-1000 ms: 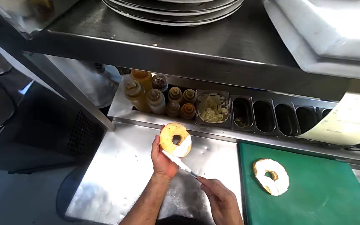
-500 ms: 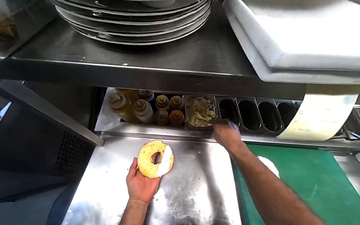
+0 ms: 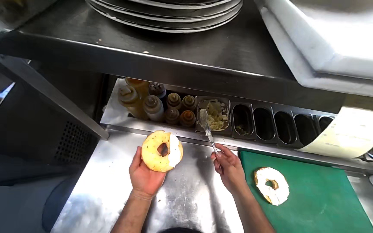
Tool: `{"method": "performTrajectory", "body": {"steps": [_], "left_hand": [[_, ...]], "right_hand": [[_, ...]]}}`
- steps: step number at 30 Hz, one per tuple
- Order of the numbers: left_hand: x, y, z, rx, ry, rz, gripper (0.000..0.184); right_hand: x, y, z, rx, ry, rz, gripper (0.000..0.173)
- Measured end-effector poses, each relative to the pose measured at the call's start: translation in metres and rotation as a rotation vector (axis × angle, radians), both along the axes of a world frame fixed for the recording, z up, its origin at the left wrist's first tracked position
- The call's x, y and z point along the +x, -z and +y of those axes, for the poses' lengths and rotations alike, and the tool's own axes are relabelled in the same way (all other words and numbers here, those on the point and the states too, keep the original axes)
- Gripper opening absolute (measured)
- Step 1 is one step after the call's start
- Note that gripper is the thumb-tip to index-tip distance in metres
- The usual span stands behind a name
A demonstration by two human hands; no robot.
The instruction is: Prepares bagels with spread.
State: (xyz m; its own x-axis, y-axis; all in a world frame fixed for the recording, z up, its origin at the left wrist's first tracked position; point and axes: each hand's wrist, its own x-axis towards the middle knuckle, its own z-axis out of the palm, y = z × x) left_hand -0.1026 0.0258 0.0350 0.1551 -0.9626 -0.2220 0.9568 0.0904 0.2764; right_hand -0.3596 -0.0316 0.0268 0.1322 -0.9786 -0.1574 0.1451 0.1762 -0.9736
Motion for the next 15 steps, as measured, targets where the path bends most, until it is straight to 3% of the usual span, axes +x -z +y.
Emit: {"method": "performTrajectory", "body": {"steps": [4, 9, 15], "left_hand": [[0.007, 0.007, -0.012, -0.056, 0.103, -0.038, 0.081], [-0.010, -0.005, -0.017, -0.041, 0.131, -0.022, 0.065], [-0.010, -0.016, -0.012, 0.030, 0.152, -0.010, 0.064]], "right_hand": [[-0.010, -0.003, 0.033, -0.282, -0.163, 0.231, 0.037], [-0.002, 0.005, 0.050, -0.653, -0.188, 0.478, 0.028], [-0.011, 0.015, 0.047, -0.936, -0.184, 0.731, 0.029]]}}
